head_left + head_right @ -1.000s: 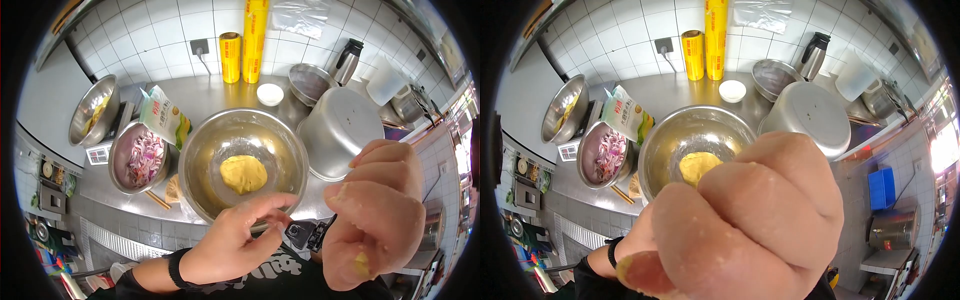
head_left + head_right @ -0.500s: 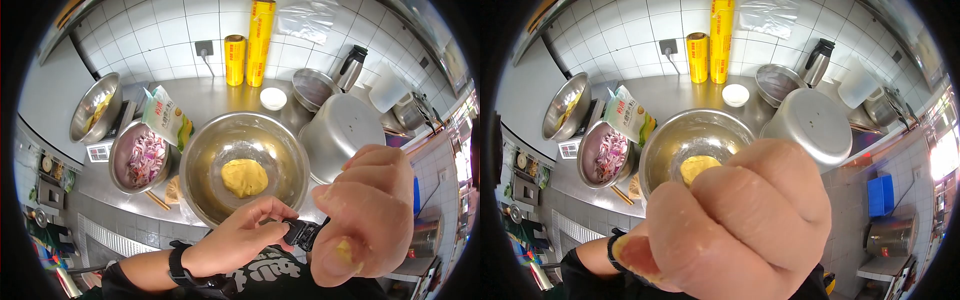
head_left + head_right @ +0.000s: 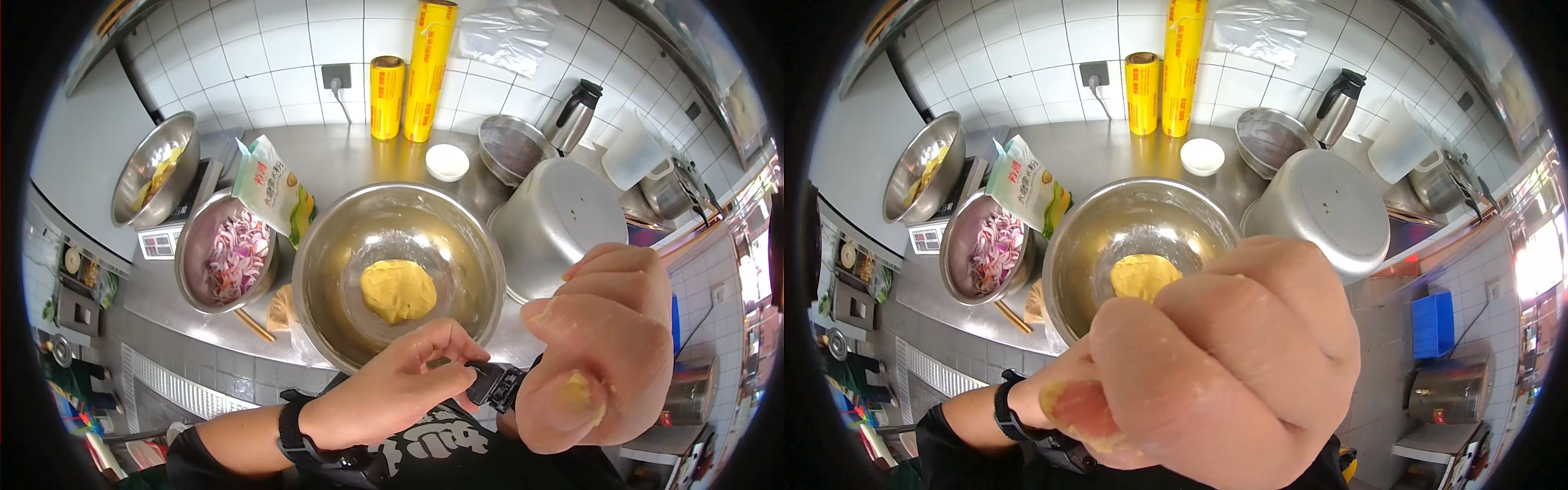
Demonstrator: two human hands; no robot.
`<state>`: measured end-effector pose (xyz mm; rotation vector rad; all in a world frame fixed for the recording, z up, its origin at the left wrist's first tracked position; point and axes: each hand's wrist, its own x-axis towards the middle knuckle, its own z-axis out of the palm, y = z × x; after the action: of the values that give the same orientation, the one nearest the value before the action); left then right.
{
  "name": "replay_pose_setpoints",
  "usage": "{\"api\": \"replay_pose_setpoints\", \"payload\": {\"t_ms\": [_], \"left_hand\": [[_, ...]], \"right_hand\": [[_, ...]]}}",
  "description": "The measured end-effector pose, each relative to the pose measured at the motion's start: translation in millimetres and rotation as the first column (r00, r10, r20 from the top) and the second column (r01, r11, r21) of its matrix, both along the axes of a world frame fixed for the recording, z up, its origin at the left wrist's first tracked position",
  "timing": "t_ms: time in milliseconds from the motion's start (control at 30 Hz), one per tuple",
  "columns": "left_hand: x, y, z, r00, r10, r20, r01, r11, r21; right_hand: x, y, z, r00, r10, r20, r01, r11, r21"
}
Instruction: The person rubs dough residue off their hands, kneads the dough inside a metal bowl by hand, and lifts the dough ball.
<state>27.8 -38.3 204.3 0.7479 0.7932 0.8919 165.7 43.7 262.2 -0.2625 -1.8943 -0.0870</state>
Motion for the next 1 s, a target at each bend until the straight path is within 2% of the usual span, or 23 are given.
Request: {"api": "replay_pose_setpoints", "payload": {"t_ms": [33,200,300,400,600,700,800,1000], "left_hand": [[0,0,-2,1.000,-0.006,0.019,0.007,1.000,-0.020],[3,0,-6,0.988,0.034,0.150,-0.024,0.997,-0.067],[6,-1,-4,0.982,0.078,0.171,-0.062,0.993,-0.096],[1,1,1,0.998,-0.003,0.056,0.008,0.995,-0.099],[2,0,5,0.997,0.026,0.070,-0.024,1.000,-0.020],[-1,-1,13,1.000,0.011,0.027,-0.009,0.998,-0.070],[-2,-2,14,0.999,-0.001,-0.054,-0.001,0.999,-0.047],[2,-4,10,1.000,0.001,-0.015,-0.001,1.000,-0.014]], "right_hand": [[0,-3,6,0.998,-0.024,0.050,0.025,0.999,-0.030],[-1,-5,5,0.999,-0.034,0.035,0.035,0.999,-0.037],[3,-3,1,1.000,-0.024,0.015,0.025,0.998,-0.051],[4,-4,-3,1.000,-0.013,-0.017,0.012,0.998,-0.067],[0,-7,2,0.999,-0.035,-0.002,0.034,0.999,-0.037],[-1,-7,4,0.999,-0.048,0.014,0.048,0.998,-0.028],[-1,-9,5,0.998,-0.059,-0.003,0.059,0.998,-0.034],[2,-10,5,0.999,-0.029,-0.016,0.028,0.999,-0.047]]}}
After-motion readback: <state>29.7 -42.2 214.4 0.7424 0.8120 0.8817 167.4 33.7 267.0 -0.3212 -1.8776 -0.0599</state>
